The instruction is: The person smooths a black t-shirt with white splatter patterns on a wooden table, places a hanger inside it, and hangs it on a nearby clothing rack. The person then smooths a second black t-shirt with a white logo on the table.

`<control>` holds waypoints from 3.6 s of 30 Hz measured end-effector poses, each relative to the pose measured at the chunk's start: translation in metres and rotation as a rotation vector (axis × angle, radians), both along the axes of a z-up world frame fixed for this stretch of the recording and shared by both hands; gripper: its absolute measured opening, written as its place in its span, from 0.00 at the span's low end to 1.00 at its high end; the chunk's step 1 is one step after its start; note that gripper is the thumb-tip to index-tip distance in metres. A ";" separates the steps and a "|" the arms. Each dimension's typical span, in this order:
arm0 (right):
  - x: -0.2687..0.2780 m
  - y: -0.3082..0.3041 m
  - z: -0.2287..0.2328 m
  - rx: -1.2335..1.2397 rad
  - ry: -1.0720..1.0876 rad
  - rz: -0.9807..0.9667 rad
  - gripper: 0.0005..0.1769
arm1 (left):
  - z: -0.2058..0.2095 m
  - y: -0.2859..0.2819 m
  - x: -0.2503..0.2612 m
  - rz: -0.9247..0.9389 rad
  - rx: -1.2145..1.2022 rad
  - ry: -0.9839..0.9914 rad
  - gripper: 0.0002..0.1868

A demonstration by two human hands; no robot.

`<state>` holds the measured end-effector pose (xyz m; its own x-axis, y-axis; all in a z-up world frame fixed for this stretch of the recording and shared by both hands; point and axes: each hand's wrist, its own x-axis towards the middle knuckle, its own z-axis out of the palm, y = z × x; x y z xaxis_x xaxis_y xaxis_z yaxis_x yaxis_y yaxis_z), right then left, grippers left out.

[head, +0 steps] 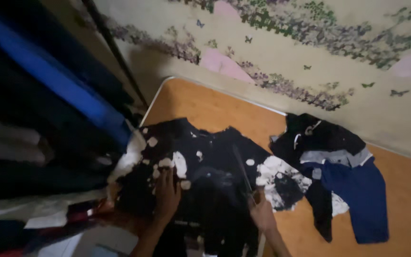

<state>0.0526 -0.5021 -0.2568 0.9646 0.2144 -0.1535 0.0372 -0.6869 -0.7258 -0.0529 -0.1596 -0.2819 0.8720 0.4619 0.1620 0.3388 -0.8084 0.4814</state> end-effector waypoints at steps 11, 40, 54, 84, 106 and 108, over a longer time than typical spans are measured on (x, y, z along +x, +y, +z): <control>-0.064 0.027 -0.050 -0.030 -0.099 -0.140 0.18 | 0.001 -0.015 -0.016 -0.095 0.268 -0.117 0.38; -0.102 0.056 -0.031 -0.275 -0.658 -0.085 0.20 | -0.025 -0.008 -0.023 -0.132 0.240 -0.007 0.42; -0.100 0.058 -0.022 -0.228 -0.592 -0.072 0.25 | -0.014 -0.007 -0.023 -0.126 0.263 -0.008 0.41; -0.075 0.063 -0.007 -0.070 -0.276 -0.167 0.25 | 0.016 -0.006 -0.010 -0.141 0.192 -0.026 0.39; 0.009 0.068 0.055 0.417 0.148 0.047 0.11 | -0.007 0.109 0.208 -0.199 0.076 -0.598 0.16; 0.033 0.088 0.063 0.443 0.090 0.123 0.07 | -0.012 0.108 0.205 -0.192 0.103 -0.589 0.19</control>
<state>0.0860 -0.4138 -0.1941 0.9151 0.3898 -0.1030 0.0224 -0.3042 -0.9524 0.1526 -0.0519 -0.2938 0.6884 0.2621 0.6763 -0.1156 -0.8809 0.4590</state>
